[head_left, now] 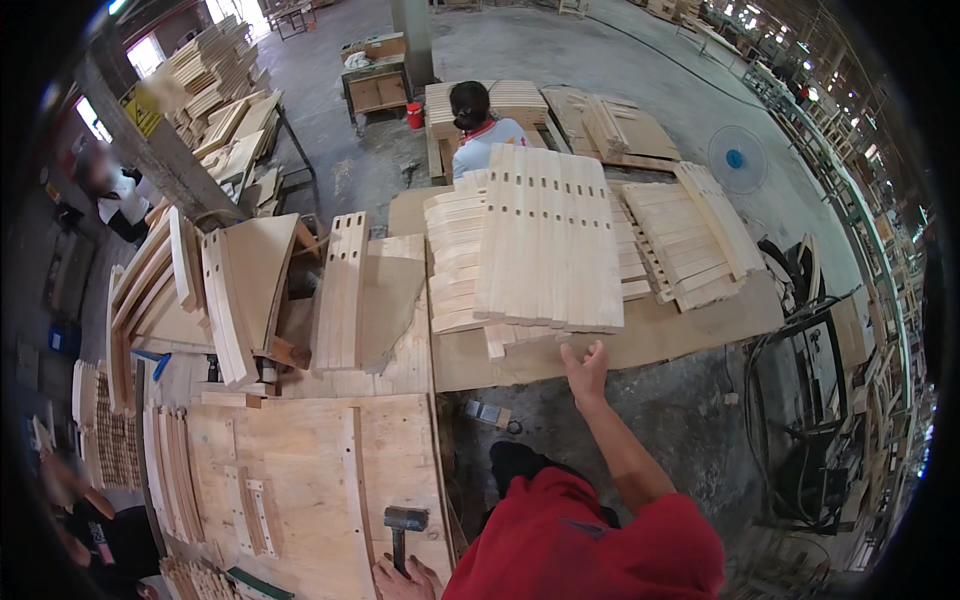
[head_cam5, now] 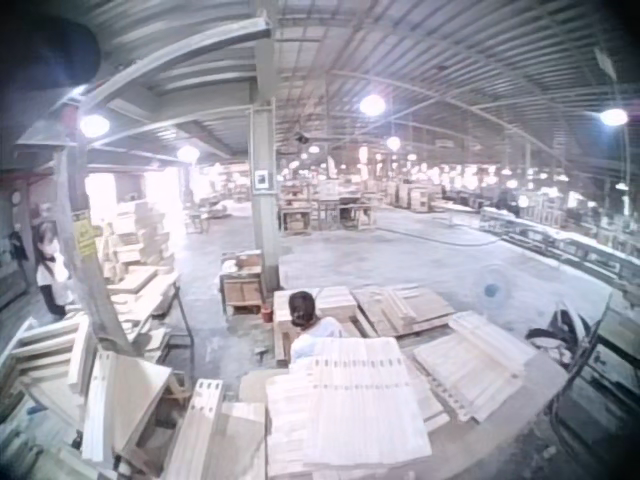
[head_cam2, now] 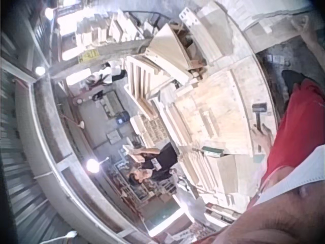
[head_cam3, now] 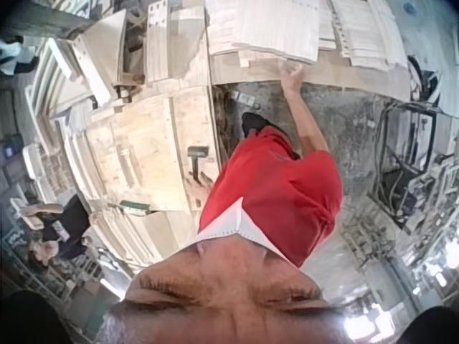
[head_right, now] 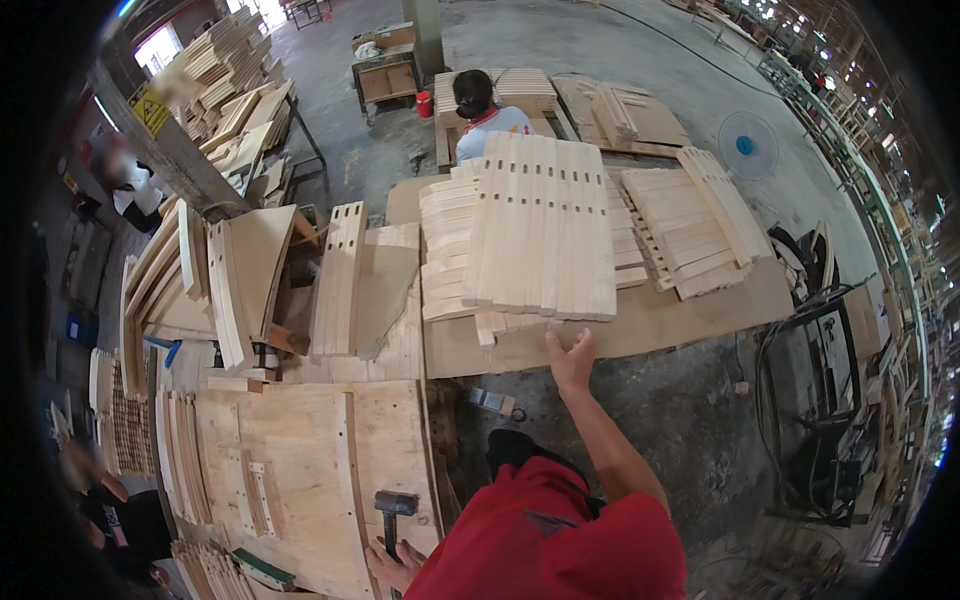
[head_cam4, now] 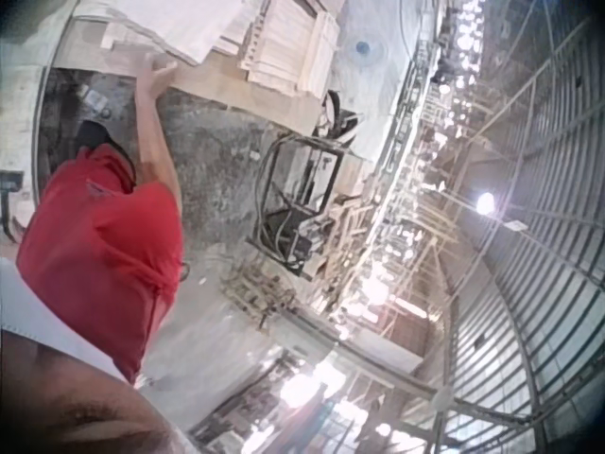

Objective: The person assembles wooden chair frames by inserting dowels into pre-drilled holes and tapping them with a rubber mallet. They repeatedly pick up frame parts, align them, and secure joints, stacking completed frames on the workbench.

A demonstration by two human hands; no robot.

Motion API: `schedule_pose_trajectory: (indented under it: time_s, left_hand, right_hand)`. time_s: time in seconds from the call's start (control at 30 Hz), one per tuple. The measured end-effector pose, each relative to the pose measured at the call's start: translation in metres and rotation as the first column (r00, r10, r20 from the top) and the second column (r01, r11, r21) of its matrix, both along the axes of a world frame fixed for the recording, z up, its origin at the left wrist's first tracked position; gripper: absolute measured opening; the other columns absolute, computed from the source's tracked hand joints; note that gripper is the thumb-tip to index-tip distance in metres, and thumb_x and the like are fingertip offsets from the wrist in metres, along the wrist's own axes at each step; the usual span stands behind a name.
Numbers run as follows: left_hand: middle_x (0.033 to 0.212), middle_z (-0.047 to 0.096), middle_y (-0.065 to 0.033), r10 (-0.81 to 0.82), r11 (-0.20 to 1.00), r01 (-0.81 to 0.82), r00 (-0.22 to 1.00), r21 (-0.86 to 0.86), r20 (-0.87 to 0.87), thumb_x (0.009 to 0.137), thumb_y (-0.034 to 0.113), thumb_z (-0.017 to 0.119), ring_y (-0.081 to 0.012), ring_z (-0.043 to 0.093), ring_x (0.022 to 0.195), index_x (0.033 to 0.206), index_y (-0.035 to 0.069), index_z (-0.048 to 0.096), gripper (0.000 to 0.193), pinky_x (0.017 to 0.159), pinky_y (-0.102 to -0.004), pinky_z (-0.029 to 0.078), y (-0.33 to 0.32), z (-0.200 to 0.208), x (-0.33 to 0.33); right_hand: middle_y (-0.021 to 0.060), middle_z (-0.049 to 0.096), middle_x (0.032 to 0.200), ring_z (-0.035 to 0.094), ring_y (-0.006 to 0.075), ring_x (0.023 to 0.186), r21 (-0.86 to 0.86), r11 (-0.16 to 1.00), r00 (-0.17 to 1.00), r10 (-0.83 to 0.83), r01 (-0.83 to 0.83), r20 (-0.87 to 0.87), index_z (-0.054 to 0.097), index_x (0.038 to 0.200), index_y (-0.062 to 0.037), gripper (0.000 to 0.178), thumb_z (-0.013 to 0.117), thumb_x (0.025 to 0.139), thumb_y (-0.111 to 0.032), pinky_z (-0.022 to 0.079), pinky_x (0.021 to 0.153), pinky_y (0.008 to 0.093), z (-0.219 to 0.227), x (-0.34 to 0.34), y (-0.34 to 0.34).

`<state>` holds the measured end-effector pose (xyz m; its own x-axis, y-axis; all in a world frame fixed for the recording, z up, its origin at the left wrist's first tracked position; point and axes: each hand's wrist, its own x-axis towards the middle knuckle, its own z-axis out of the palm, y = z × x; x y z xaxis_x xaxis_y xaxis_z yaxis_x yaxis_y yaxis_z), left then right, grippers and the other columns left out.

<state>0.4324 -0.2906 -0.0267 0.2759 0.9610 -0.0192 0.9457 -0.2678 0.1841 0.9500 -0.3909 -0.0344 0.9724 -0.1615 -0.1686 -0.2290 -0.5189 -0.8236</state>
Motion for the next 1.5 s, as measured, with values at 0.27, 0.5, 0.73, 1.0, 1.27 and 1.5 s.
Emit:
schedule_pose_trajectory:
  time_s: [0.27,0.5,0.73,1.0,1.27,1.5]
  left_hand:
    - [0.136,0.051,-0.0282,-0.198,0.972,0.233,0.827,0.000,0.526,0.085,0.024,0.082,-0.0385,0.052,0.128,0.142,-0.008,0.045,0.075,0.107,-0.0456,0.045,0.002,-0.003,0.186]
    - [0.145,0.045,-0.0333,-0.466,0.866,0.486,0.695,0.120,0.548,0.085,0.034,0.079,-0.0495,0.048,0.131,0.151,-0.004,0.039,0.086,0.108,-0.0514,0.043,0.058,0.011,0.524]
    - [0.095,0.065,-0.0276,-0.387,0.882,0.454,0.851,-0.127,0.356,0.085,0.049,0.072,-0.0463,0.062,0.094,0.091,-0.006,0.061,0.056,0.085,-0.0544,0.050,0.072,0.008,0.666]
    - [0.097,0.064,-0.0281,-0.324,0.927,0.368,0.884,-0.074,0.338,0.084,0.047,0.073,-0.0457,0.062,0.095,0.092,-0.006,0.061,0.055,0.085,-0.0535,0.050,0.054,0.002,0.684]
    - [0.104,0.068,-0.0260,-0.038,0.884,0.178,0.949,-0.433,0.313,0.081,0.052,0.077,-0.0389,0.067,0.100,0.108,-0.006,0.065,0.066,0.089,-0.0505,0.050,-0.028,-0.001,0.575]
    - [0.126,0.068,-0.0157,0.619,-0.049,0.511,0.690,-0.858,0.375,0.086,0.025,0.082,-0.0265,0.069,0.111,0.143,-0.001,0.052,0.069,0.096,-0.0443,0.057,0.015,-0.036,0.573]
  right_hand:
    - [0.0164,0.047,0.148,0.046,0.0326,0.136,0.578,0.742,0.862,0.000,0.340,-0.507,0.032,0.154,-0.0021,0.105,0.085,0.080,-0.054,0.043,0.103,0.0476,-0.025,0.098,-0.117]
    - [0.0072,0.044,0.154,0.044,0.0283,0.139,0.754,0.451,0.641,0.408,0.478,-0.651,0.037,0.153,-0.0120,0.102,0.085,0.076,-0.059,0.038,0.110,0.0484,-0.061,0.121,-0.090]
    - [0.0034,0.045,0.152,0.051,0.0252,0.131,0.753,0.270,0.609,0.456,0.600,-0.649,0.048,0.141,-0.0202,0.073,0.083,0.084,-0.050,0.044,0.104,0.0447,-0.050,0.155,-0.029]
    - [0.0029,0.051,0.136,0.057,0.0248,0.119,0.697,0.327,0.571,0.406,0.638,-0.714,0.051,0.132,-0.0181,0.050,0.075,0.094,-0.040,0.051,0.097,0.0481,-0.030,0.176,-0.027]
    - [0.0125,0.048,0.150,0.052,0.0336,0.133,0.690,0.711,0.175,0.668,0.135,-0.723,0.041,0.152,-0.0077,0.064,0.068,0.099,-0.030,0.049,0.106,0.0563,-0.035,0.144,-0.156]
    - [0.0143,0.059,0.140,0.057,0.0272,0.129,0.870,0.460,0.260,0.831,0.175,-0.492,0.048,0.148,-0.0010,0.074,0.082,0.086,-0.020,0.050,0.107,0.0451,-0.054,0.192,-0.153]
